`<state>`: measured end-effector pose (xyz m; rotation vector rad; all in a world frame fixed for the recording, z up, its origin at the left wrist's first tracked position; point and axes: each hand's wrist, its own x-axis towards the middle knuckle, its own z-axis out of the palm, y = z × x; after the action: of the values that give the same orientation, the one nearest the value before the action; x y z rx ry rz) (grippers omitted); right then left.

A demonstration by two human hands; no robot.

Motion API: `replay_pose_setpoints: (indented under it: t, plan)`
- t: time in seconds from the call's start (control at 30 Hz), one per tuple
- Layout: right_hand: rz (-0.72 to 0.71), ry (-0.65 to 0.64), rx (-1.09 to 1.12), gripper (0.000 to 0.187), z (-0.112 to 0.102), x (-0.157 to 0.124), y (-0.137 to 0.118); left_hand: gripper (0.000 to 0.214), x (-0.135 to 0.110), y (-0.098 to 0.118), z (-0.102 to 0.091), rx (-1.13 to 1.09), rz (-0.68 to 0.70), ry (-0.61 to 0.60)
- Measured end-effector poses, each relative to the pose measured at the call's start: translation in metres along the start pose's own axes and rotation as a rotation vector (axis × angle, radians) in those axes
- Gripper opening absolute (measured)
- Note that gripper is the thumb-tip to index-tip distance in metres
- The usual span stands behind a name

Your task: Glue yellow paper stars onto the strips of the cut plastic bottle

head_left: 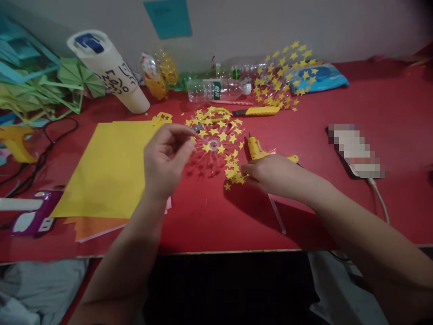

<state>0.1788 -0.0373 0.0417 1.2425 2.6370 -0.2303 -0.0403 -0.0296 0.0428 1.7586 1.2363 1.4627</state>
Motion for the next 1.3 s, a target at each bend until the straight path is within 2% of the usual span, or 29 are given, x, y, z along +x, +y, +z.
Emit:
replay_pose_setpoints:
  t: [0.07,0.17,0.2,0.23,0.3,0.4,0.47,0.6,0.7,0.77,0.9,1.0,1.07,1.13,1.17,1.23,1.3]
  plan:
    - [0.028,0.004,-0.022,0.016,0.004,0.002,-0.004,0.007,-0.005,0.016,0.002,0.092,-0.010,-0.261]
    - [0.047,0.073,-0.013,0.017,0.017,0.003,-0.009,0.010,-0.012,0.031,0.006,0.237,-0.068,-0.794]
    - [0.054,0.084,-0.009,0.018,0.022,0.003,-0.011,0.011,-0.015,0.033,0.008,0.275,-0.069,-0.909]
    - [0.066,0.091,-0.005,0.018,0.025,0.003,-0.012,0.011,-0.018,0.032,0.011,0.321,-0.072,-0.947]
    - [0.094,0.101,0.013,0.017,0.031,0.002,-0.013,0.013,-0.024,0.026,0.019,0.382,-0.114,-0.963]
    - [0.120,0.119,0.048,0.016,0.033,0.002,-0.014,0.014,-0.034,0.011,0.031,0.417,-0.188,-0.875]
    - [0.121,0.120,0.063,0.015,0.033,0.002,-0.014,0.016,-0.039,0.003,0.038,0.474,-0.153,-0.847]
    - [0.121,0.142,0.102,0.014,0.034,0.004,-0.014,0.020,-0.043,-0.001,0.041,0.579,-0.022,-0.876]
    - [0.160,0.201,0.156,0.017,0.037,0.003,-0.012,0.020,-0.042,-0.002,0.039,0.593,-0.061,-0.853]
    - [0.204,0.274,0.297,0.016,0.037,0.002,-0.009,0.019,-0.041,-0.004,0.038,0.578,-0.134,-0.801]
    - [0.213,0.383,0.857,0.013,0.033,-0.001,-0.004,0.018,-0.038,-0.008,0.041,0.370,-0.357,-0.663]
    - [0.193,0.333,1.196,0.019,0.027,-0.004,-0.005,0.025,-0.038,-0.007,0.045,0.104,-0.524,-0.613]
    - [0.181,0.261,1.295,0.021,0.024,-0.005,-0.006,0.027,-0.039,-0.006,0.046,-0.015,-0.583,-0.625]
    - [0.158,0.253,1.244,0.022,0.023,-0.006,-0.005,0.022,-0.040,-0.004,0.047,-0.004,-0.568,-0.641]
    - [0.152,0.280,1.143,0.022,0.024,-0.006,-0.005,0.018,-0.041,-0.004,0.046,0.055,-0.533,-0.639]
    - [0.153,0.326,0.820,0.023,0.026,-0.005,-0.004,0.012,-0.040,-0.004,0.044,0.238,-0.430,-0.636]
    - [0.145,0.283,0.468,0.020,0.029,-0.004,-0.004,0.011,-0.039,-0.005,0.042,0.426,-0.342,-0.660]
